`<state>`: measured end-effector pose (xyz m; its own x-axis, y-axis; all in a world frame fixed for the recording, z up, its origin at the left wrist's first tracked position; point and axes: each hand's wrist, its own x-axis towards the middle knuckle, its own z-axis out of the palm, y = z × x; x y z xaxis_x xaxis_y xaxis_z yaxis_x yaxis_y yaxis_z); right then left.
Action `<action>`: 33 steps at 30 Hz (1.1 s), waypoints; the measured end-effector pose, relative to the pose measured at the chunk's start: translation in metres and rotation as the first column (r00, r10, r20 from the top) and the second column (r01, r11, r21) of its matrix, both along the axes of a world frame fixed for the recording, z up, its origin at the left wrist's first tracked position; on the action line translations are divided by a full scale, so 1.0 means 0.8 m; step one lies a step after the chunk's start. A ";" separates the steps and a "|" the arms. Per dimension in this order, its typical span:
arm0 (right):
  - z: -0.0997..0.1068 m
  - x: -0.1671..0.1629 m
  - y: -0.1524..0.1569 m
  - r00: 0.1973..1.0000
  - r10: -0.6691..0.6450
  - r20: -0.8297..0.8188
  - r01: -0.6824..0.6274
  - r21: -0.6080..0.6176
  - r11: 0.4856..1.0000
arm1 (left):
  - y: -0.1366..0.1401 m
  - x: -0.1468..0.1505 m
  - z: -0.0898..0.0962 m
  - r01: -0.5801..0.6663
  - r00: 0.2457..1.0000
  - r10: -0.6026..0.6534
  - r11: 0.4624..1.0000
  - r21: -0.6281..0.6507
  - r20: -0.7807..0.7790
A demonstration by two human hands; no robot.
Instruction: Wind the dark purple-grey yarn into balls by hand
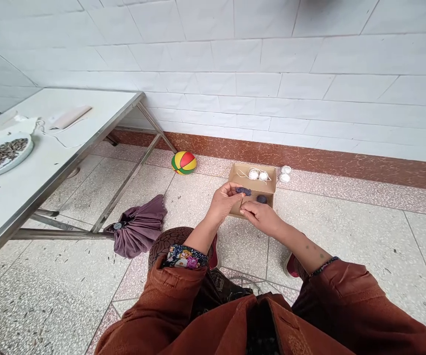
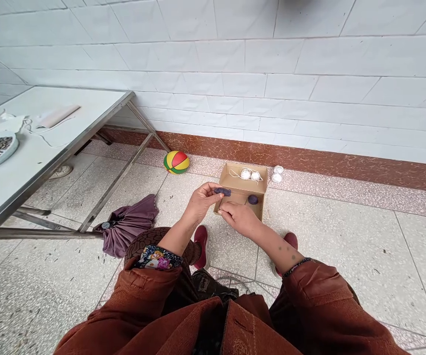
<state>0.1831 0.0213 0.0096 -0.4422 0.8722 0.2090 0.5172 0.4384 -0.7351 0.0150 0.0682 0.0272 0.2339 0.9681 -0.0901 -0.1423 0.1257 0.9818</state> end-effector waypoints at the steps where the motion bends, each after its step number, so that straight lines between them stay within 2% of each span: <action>1: 0.006 0.002 -0.001 1.000 0.026 0.003 -0.027 0.017 1.000 | 0.001 -0.001 0.000 -0.005 1.000 0.005 1.000 0.016 -0.030; 4: 0.026 0.014 0.000 0.998 0.029 -0.062 -0.026 0.061 0.998 | 0.003 -0.001 0.000 0.006 0.995 -0.001 0.999 0.048 -0.102; 9: 0.045 0.034 0.008 0.947 -0.218 -0.235 0.227 0.012 0.974 | 0.001 0.002 0.001 0.058 0.989 -0.050 0.997 0.054 -0.138; 13: 0.036 0.041 0.019 0.883 -0.377 -0.279 0.378 -0.051 0.924 | -0.005 0.004 0.009 0.199 0.975 -0.197 0.980 0.015 -0.106; 16: 0.018 0.039 0.025 0.869 -0.427 -0.249 0.417 -0.096 0.904 | -0.010 0.007 0.013 0.291 0.957 -0.291 0.957 -0.015 -0.014; 18: 0.003 0.035 0.027 0.883 -0.421 -0.208 0.403 -0.126 0.907 | -0.011 0.009 0.012 0.283 0.958 -0.282 0.959 -0.022 0.044; 21: -0.016 0.022 0.021 0.922 -0.366 -0.124 0.347 -0.154 0.925 | -0.008 0.011 0.006 0.202 0.975 -0.197 0.979 -0.033 0.105; 24: -0.022 0.007 0.009 0.975 -0.221 -0.025 0.217 -0.106 0.970 | -0.003 0.009 0.000 0.081 0.991 -0.076 0.996 -0.041 0.112; 26: -0.018 0.001 0.000 0.995 -0.093 0.046 0.095 -0.039 0.995 | 0.001 0.006 -0.001 0.012 0.997 -0.011 1.000 -0.018 0.071; 29: -0.003 0.001 -0.009 0.994 0.038 0.104 -0.044 0.055 0.998 | 0.004 0.002 0.001 -0.040 0.999 0.041 0.998 0.043 -0.015; 31: 0.010 0.007 -0.011 0.996 0.047 0.074 -0.055 0.109 0.993 | 0.004 0.002 0.002 -0.041 0.997 0.045 0.997 0.059 -0.063; 33: 0.022 0.017 -0.009 1.000 -0.010 -0.004 0.011 0.151 0.989 | 0.004 0.003 0.002 -0.029 0.995 0.035 0.998 0.056 -0.094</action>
